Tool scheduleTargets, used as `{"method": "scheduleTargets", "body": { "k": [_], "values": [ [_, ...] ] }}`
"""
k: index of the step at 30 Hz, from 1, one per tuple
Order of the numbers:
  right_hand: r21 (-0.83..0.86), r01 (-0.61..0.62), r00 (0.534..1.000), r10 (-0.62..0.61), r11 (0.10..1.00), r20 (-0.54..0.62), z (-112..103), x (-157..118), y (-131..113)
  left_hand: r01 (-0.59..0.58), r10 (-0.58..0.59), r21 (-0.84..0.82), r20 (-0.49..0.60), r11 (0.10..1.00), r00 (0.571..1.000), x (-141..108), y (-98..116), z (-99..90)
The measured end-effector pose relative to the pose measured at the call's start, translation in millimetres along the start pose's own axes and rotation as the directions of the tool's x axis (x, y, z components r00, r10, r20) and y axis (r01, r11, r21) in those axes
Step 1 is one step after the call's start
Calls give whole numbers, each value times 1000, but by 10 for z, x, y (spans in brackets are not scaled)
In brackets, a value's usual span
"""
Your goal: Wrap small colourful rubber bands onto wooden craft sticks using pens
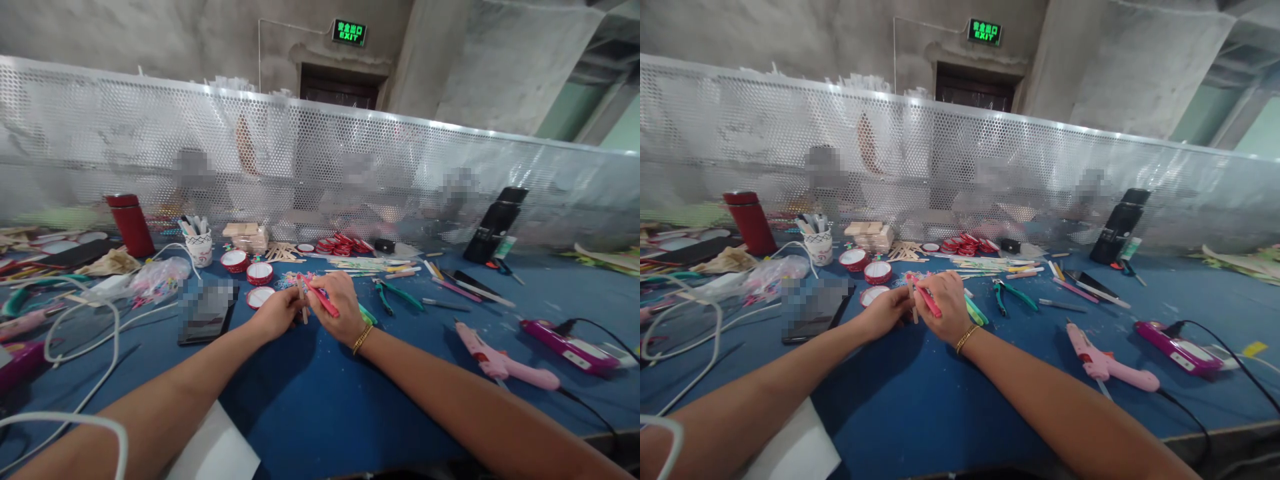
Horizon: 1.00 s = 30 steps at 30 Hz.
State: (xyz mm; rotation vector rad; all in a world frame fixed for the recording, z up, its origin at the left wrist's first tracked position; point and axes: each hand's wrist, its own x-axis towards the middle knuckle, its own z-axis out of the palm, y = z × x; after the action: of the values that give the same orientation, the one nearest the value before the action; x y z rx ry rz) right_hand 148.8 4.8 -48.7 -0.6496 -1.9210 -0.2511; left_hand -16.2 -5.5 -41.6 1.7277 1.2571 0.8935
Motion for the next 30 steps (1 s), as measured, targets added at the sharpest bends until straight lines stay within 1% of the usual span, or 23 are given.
{"method": "scheduleTargets", "body": {
  "k": [3, 8, 11, 18, 24, 30],
  "values": [
    [4, 17, 1000, -17, 1000, 10, -1, 6, -11, -15, 15, -5, 10, 1000, 1000, -3, 0, 0],
    [-11, -16, 1000, 16, 1000, 5, 3, 6, -8, 5, -5, 6, -6, 1000, 1000, 0, 7, 1],
    [-10, -15, 1000, 15, 1000, 11, -3, 3, -7, 9, -9, 9, -8, 1000, 1000, -5, 19, 1],
    [9, 52, 998, -52, 999, 26, -11, 9, -17, -17, 17, 10, 8, 1000, 1000, -14, 14, -1],
    [-22, -22, 1000, 22, 1000, 18, -9, 6, -4, 6, -6, 0, -2, 1000, 1000, -13, 23, -8],
    [16, 48, 998, -49, 999, 37, -2, 5, -17, -54, 53, 19, 6, 998, 999, -2, -8, -16]
  ]
}}
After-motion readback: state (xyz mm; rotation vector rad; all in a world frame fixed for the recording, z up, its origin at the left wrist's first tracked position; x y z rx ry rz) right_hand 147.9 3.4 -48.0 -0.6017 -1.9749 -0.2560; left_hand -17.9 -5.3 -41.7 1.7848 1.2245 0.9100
